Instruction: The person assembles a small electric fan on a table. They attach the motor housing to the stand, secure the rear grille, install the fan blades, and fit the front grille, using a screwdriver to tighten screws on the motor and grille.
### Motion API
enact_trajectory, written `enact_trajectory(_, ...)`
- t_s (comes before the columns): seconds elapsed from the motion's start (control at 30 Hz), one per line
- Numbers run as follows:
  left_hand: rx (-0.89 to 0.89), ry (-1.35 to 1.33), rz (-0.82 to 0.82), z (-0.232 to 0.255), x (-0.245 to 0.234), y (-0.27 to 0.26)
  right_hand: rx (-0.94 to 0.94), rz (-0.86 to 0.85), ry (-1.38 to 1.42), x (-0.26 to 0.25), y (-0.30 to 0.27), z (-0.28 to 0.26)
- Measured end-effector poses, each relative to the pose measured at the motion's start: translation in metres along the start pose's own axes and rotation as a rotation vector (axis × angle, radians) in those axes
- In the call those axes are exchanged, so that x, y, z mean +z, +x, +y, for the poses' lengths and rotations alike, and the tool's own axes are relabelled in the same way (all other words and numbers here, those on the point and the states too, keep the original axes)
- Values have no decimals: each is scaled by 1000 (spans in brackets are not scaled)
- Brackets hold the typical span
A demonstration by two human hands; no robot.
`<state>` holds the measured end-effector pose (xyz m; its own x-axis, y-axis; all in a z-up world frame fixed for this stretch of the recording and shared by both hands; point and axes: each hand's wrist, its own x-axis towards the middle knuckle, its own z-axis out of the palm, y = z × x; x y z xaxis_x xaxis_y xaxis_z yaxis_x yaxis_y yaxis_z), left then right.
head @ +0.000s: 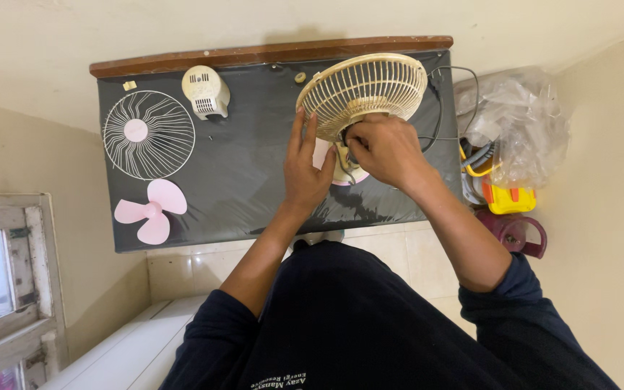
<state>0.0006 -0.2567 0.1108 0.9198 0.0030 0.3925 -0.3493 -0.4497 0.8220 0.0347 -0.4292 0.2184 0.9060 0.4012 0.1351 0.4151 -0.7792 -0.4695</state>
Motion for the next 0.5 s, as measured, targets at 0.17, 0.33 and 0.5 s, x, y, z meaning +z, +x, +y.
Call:
enact_trajectory(0.17,15,8,1,0,1,1,15,48,-73,5,-1,-3)
enact_trajectory(0.33,16,6,3,0,0,1,-26,52,-5,2,-2,-1)
enact_trajectory(0.5,13,12,5,0,1,1,43,99,38,9,-3,0)
